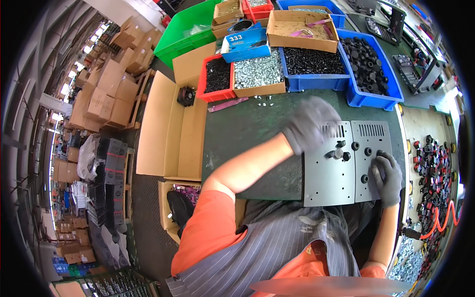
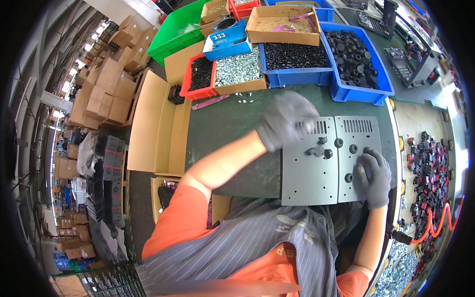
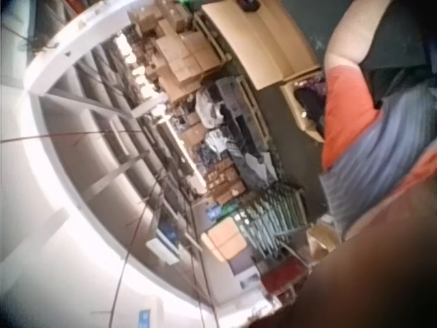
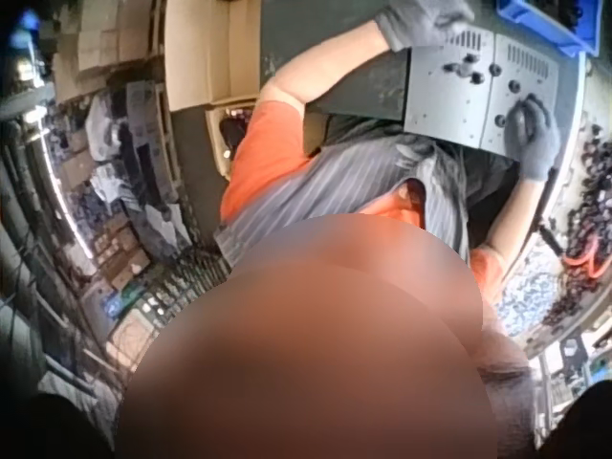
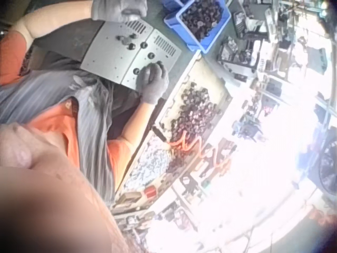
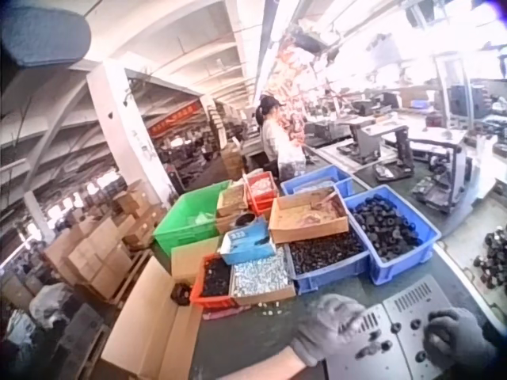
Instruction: The recorder is assembling metal enclosures for what appear to be power supply units, using an electric screwdriver to fasten components.
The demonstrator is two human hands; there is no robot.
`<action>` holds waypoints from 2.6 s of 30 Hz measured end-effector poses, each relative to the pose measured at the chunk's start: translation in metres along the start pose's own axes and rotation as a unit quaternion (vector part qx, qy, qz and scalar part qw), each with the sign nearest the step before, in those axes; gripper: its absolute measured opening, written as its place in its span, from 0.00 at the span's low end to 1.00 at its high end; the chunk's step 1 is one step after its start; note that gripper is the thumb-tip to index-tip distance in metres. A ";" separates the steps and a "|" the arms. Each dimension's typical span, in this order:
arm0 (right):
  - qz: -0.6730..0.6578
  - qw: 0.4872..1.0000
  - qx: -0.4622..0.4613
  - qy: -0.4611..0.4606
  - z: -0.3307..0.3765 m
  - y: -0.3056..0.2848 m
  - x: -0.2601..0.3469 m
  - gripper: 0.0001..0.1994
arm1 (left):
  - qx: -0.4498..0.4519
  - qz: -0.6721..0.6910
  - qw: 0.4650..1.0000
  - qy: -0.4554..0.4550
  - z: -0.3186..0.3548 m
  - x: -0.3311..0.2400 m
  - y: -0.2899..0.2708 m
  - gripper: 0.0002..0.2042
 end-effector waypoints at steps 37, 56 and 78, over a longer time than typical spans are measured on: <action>-0.328 0.829 -0.253 0.377 0.272 0.015 -0.045 0.23 | -0.214 0.804 0.353 -0.428 -0.047 0.224 -0.088 0.06; -0.728 0.639 -0.219 -0.115 0.038 -0.059 0.038 0.21 | 0.151 0.817 0.367 -0.417 0.081 -0.002 -0.010 0.12; -0.633 0.684 -0.359 -0.060 -0.036 -0.024 0.106 0.16 | 0.225 0.646 0.442 -0.580 0.126 -0.073 0.034 0.19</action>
Point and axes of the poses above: each hand's wrist, its own z-axis away from the middle knuckle, its own y-axis out of the palm, x = y × z, the point moved 2 cm from there along -z, towards the middle knuckle, and after that the axes turned 13 degrees about -y, right-handed, at the moved point
